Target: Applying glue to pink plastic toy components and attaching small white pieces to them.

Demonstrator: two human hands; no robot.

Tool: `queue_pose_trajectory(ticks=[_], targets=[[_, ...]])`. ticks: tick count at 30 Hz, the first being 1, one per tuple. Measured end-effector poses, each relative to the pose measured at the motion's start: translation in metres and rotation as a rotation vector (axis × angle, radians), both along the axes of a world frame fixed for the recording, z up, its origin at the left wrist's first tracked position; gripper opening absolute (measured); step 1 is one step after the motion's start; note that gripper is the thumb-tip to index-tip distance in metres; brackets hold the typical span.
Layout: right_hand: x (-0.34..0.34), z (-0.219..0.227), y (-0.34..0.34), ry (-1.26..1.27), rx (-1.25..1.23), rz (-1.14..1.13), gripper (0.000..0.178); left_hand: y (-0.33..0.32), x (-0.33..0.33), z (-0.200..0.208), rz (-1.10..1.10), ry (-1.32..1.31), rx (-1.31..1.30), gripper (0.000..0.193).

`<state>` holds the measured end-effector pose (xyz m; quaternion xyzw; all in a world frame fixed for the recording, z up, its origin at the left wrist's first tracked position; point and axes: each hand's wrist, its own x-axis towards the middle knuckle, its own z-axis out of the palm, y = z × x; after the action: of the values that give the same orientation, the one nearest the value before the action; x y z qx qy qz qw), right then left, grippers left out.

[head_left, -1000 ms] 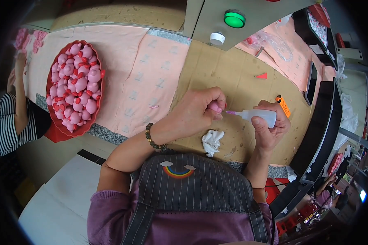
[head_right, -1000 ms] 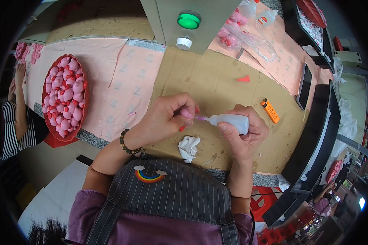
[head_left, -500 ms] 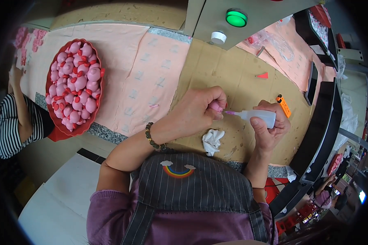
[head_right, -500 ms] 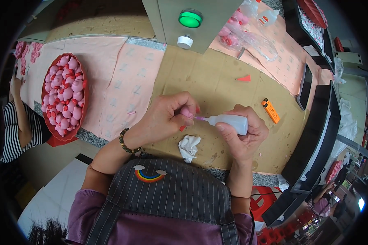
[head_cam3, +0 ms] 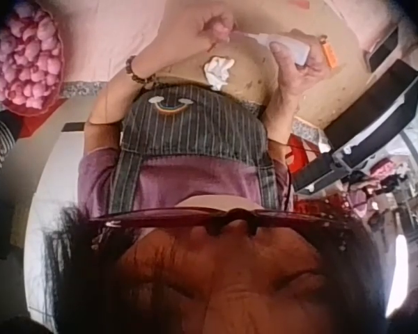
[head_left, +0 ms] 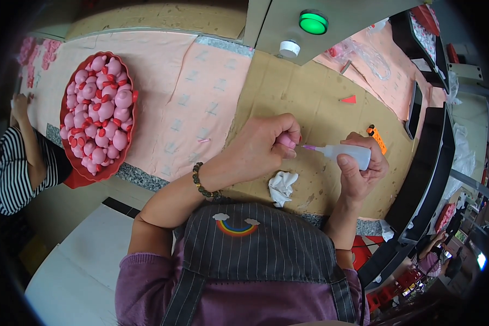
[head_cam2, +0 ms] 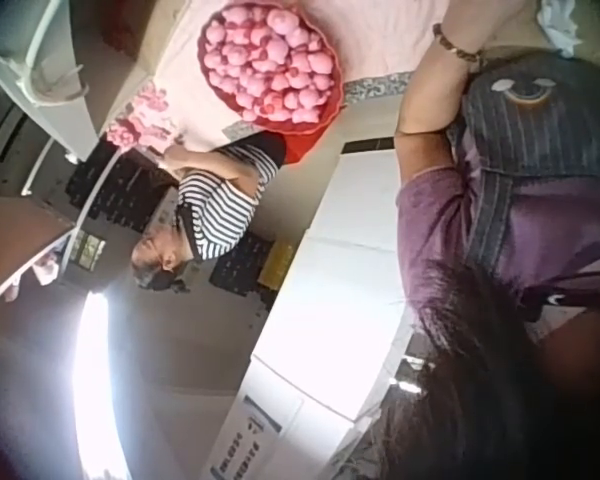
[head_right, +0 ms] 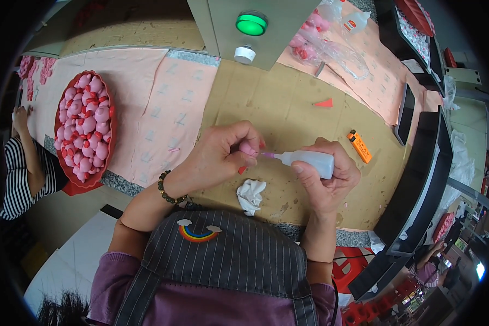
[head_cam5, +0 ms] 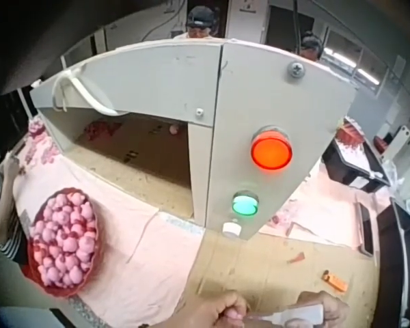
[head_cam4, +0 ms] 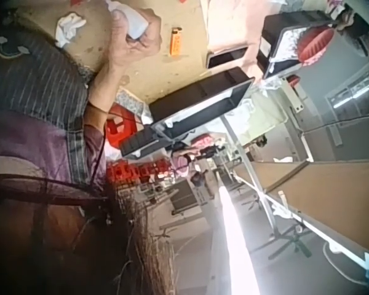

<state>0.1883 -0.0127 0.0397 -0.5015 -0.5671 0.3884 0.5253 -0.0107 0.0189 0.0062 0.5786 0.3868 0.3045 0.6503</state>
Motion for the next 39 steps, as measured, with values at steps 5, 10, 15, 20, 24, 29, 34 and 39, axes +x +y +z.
queue_pose_trajectory(ticks=[5, 10, 15, 20, 24, 29, 34, 39], targets=[[0.022, -0.018, 0.008, 0.222, 0.070, -0.053, 0.025, 0.002, -0.002, 0.003, -0.020, 0.024, -0.041, 0.019], [0.023, -0.029, 0.029, 0.258, -0.037, -0.158, 0.017, 0.003, -0.004, -0.006, 0.055, -0.072, -0.096, 0.023], [0.021, -0.047, 0.026, 0.117, -0.235, -0.310, 0.022, 0.004, -0.001, 0.001, 0.093, -0.217, -0.145, 0.026], [0.011, -0.038, 0.009, -0.163, -0.065, -0.454, 0.023, 0.002, -0.002, 0.001, 0.078, -0.232, -0.113, 0.032], [-0.008, -0.014, -0.050, -0.273, -0.133, 0.031, 0.031, 0.005, -0.001, 0.003, 0.136, -0.283, -0.126, 0.032], [-0.026, -0.033, -0.059, -0.829, 0.265, 0.566, 0.020, 0.002, 0.002, 0.002, 0.107, -0.229, -0.136, 0.033], [-0.041, -0.007, -0.022, -0.155, 0.157, -0.091, 0.008, -0.003, 0.007, 0.002, 0.156, -0.189, -0.107, 0.026], [-0.039, -0.026, 0.015, -0.299, 0.018, -0.084, 0.012, -0.012, 0.007, -0.007, 0.138, -0.100, -0.020, 0.025]])
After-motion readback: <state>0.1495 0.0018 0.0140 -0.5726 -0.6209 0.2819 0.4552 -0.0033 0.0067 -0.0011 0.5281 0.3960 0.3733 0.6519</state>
